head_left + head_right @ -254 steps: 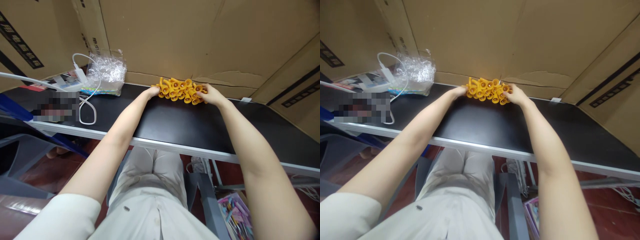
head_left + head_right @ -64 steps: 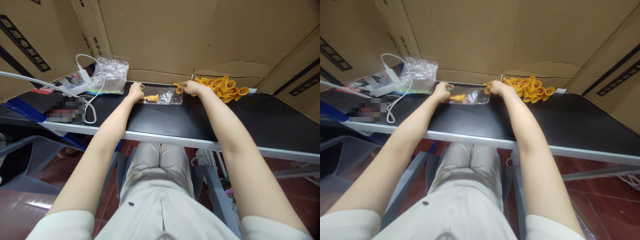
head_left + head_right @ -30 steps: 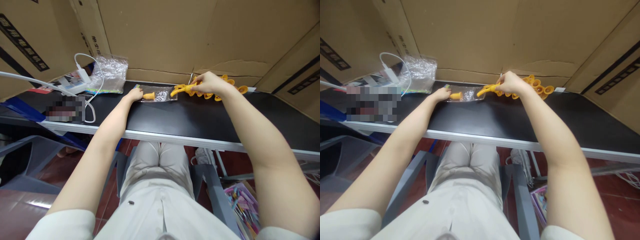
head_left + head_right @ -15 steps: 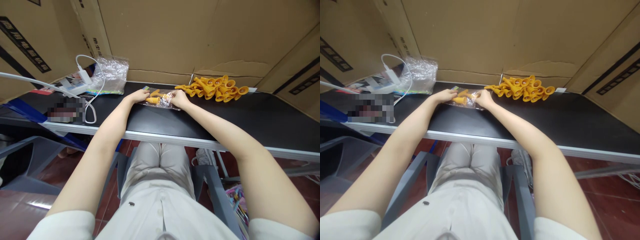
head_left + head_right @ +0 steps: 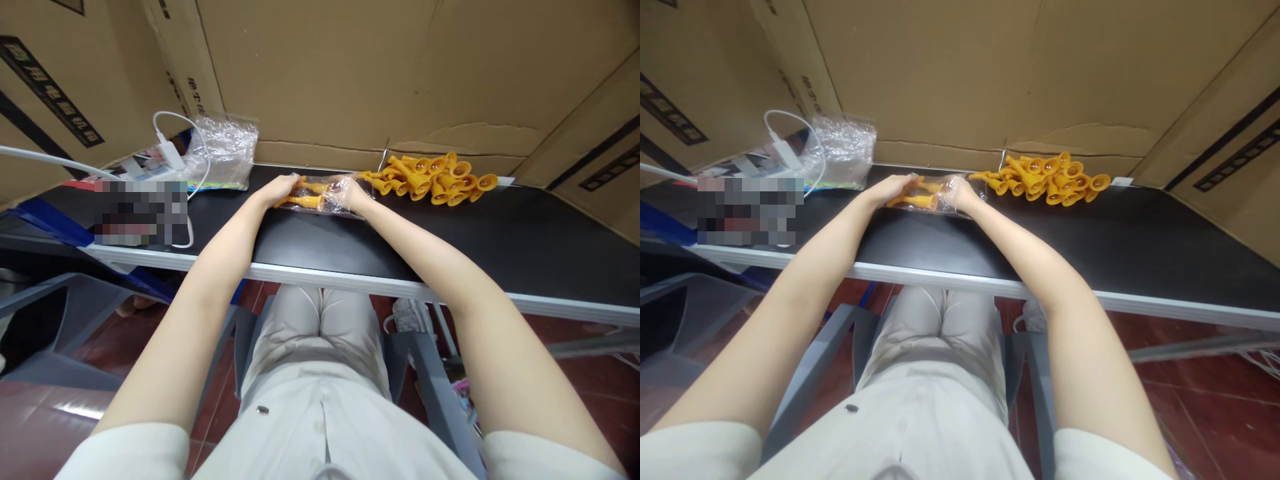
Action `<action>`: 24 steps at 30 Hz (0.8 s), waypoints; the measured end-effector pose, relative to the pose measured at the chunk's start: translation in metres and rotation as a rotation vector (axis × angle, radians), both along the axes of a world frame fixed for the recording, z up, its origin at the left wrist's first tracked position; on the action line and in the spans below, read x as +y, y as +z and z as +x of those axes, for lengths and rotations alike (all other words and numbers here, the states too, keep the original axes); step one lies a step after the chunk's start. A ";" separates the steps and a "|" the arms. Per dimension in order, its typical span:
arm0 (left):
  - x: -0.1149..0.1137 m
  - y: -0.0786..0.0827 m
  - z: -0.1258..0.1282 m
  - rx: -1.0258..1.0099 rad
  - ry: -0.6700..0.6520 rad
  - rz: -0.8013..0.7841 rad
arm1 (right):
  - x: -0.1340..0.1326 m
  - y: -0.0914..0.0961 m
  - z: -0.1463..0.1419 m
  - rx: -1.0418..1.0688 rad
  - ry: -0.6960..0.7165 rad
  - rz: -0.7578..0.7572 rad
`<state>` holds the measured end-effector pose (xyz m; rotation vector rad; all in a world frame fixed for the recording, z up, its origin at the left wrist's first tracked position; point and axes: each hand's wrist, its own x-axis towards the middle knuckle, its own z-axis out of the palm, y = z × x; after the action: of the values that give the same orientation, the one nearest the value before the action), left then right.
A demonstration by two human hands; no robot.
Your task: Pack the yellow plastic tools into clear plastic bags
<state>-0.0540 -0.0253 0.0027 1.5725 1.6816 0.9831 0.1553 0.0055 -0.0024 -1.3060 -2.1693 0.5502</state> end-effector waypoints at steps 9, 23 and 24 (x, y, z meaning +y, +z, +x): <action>0.010 -0.007 -0.005 0.215 -0.036 0.027 | -0.022 -0.007 0.028 -0.142 0.275 0.037; 0.000 0.000 0.000 0.566 -0.081 -0.011 | 0.028 0.050 0.071 -0.208 0.023 -0.041; -0.002 0.001 0.000 0.584 -0.072 -0.010 | 0.036 0.050 0.080 -0.246 -0.062 0.051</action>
<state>-0.0536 -0.0268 0.0034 2.0284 1.9762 0.4950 0.2354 0.0418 0.0477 -1.4727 -2.3125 0.3212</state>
